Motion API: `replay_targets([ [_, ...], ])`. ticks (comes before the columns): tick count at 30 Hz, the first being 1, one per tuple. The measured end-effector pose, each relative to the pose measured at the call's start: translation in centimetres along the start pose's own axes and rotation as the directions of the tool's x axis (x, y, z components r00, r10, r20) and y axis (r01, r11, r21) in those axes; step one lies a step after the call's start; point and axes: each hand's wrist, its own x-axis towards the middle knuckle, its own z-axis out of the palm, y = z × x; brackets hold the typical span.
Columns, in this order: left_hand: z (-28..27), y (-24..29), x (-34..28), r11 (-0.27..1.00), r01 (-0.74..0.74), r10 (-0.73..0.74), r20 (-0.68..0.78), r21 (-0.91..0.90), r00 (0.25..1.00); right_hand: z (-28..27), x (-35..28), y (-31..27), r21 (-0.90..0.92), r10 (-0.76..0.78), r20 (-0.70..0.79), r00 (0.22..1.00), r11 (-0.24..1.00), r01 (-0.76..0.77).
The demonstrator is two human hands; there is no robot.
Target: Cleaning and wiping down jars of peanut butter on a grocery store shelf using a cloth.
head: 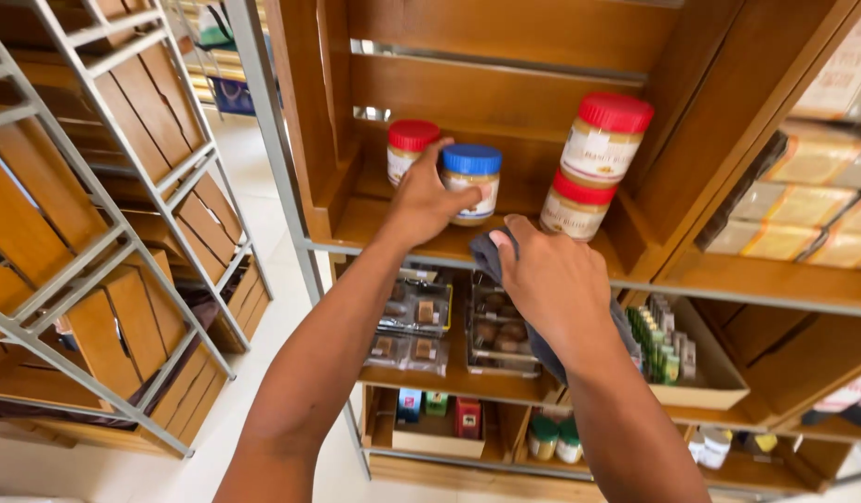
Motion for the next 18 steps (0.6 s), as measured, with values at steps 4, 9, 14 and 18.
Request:
replay_targets([
  [4,0.8,0.1,0.7,0.991,0.096,-0.098,0.024,0.093,0.995,0.9,3.8,1.5,-0.131,-0.041,0.131,0.991,0.99,0.059],
  [9,1.1,0.5,0.4,0.991,0.13,-0.132,0.055,0.04,0.99,2.4,6.3,2.5,-0.135,-0.116,0.269,0.956,0.978,0.156],
  [14,1.4,-0.2,0.3,0.997,0.069,-0.069,0.011,0.022,0.998,2.3,5.7,3.5,-0.13,-0.188,0.204,0.961,0.967,0.217],
  [18,1.6,0.2,0.7,0.994,0.081,-0.082,0.012,0.068,0.997,1.8,6.6,2.8,-0.166,-0.065,0.357,0.932,0.977,0.132],
])
